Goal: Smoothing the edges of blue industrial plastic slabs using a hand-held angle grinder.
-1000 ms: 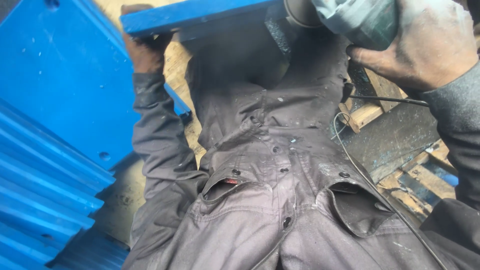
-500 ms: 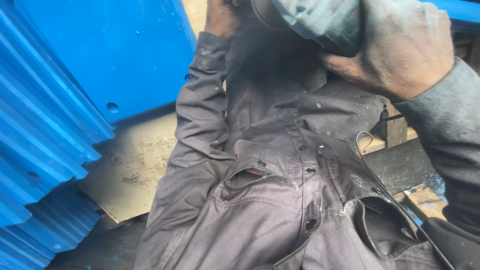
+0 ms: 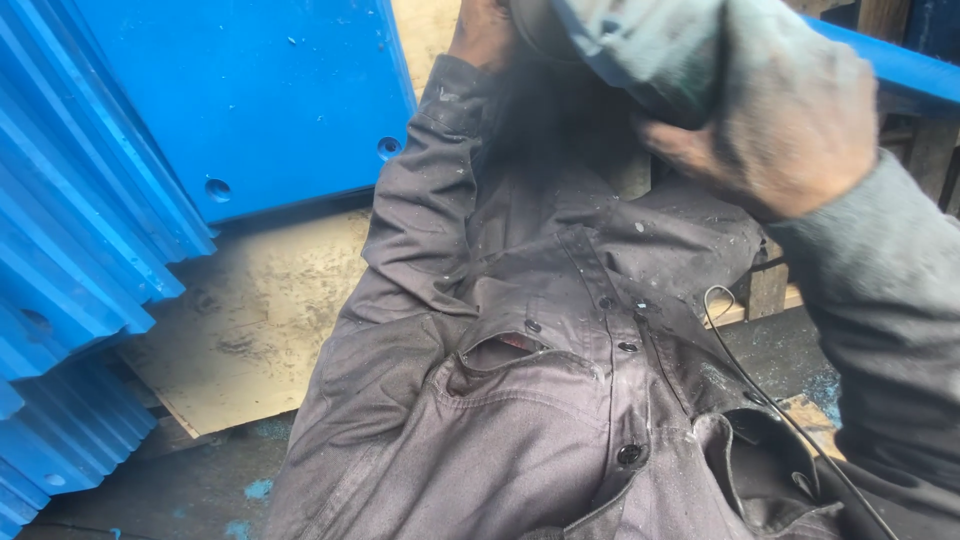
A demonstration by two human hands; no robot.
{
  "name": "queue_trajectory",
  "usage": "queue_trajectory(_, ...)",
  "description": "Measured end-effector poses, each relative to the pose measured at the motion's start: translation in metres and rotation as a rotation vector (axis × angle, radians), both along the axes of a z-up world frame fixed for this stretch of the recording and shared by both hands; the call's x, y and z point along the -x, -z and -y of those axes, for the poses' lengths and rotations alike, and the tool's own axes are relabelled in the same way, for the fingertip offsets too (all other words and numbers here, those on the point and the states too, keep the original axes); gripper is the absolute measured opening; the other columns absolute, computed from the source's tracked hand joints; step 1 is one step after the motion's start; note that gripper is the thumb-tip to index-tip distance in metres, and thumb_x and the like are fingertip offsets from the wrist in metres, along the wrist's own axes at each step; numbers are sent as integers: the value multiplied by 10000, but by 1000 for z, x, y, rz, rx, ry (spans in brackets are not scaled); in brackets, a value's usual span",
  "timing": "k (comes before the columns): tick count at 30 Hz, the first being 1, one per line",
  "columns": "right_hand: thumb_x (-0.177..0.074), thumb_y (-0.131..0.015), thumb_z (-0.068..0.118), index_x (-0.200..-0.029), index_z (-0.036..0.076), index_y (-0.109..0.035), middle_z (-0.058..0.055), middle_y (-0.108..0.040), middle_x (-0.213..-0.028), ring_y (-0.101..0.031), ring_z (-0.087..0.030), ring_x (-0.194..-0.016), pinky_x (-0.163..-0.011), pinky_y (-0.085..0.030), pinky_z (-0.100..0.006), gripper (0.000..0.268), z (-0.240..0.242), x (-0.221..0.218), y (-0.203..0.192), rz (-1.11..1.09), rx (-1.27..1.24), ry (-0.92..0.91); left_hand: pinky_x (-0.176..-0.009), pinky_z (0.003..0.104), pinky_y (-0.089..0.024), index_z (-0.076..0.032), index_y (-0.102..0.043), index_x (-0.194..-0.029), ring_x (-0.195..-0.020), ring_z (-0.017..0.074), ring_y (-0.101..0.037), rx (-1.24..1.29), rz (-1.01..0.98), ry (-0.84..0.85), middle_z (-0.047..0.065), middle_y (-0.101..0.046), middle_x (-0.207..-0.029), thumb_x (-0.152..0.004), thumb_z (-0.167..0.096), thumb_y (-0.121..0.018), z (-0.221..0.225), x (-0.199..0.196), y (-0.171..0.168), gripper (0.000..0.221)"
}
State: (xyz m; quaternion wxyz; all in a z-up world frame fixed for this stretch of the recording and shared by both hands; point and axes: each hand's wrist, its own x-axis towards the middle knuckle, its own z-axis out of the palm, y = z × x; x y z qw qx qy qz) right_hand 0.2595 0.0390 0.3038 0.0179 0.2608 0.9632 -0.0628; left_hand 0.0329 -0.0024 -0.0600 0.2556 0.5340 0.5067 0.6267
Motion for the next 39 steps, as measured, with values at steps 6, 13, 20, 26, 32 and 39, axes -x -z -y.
queue_trajectory(6, -821, -941, 434, -1314, -70, -531, -189, -677, -974, -694, -339, -826, -694, -557, -409, 816, 4, -16, -1, -8, 4, -28, -660, 376, -687, 14, -719, -1075, -804, 223, -808, 246, 667, 185, 116, -776, -896, -1042, -79, -677, -7, -17, 40, 107)
queue_trajectory(13, -783, -966, 421, -1246, -48, -545, -188, -679, -962, -697, -351, -786, -649, -555, -429, 783, 8, 10, 3, 10, -7, 60, -671, 386, -680, 10, -688, -1087, -807, 215, -798, 272, 698, 158, 115, -767, -912, -1028, -104, -680, -6, -16, 42, 129)
queue_trajectory(20, -828, -937, 397, -1266, -39, -526, -195, -668, -1008, -698, -374, -891, -741, -561, -448, 742, 14, -56, -9, 75, 97, 201, -681, 396, -674, 7, -662, -1098, -809, 209, -789, 311, 748, 158, 114, -759, -925, -1015, -125, -682, 1, -11, 43, 158)
queue_trajectory(26, -800, -925, 437, -1293, -76, -506, -221, -674, -1064, -699, -371, -931, -789, -575, -445, 825, 10, -23, 9, -106, -80, 30, -691, 406, -669, 6, -635, -1109, -812, 203, -781, 366, 739, 141, 114, -751, -938, -1003, -147, -684, 3, 0, 41, 192)
queue_trajectory(32, -775, -933, 503, -1317, -23, -568, -193, -693, -922, -691, -356, -710, -607, -565, -438, 839, 5, -19, 1, 42, 12, 95, -772, 377, -662, -11, -591, -1175, -905, 201, -773, 346, 532, 99, 96, -733, -1010, -1021, -195, -646, 17, 6, 31, 247)
queue_trajectory(39, -933, -870, 267, -1416, -30, -449, -180, -610, -1217, -651, -303, -1092, -963, -550, -397, 706, 1, -237, 74, -106, 396, 485, -882, 354, -627, -58, -587, -1255, -1010, 219, -733, 194, 65, 69, 75, -716, -1100, -933, -109, -907, 20, 5, -22, 457)
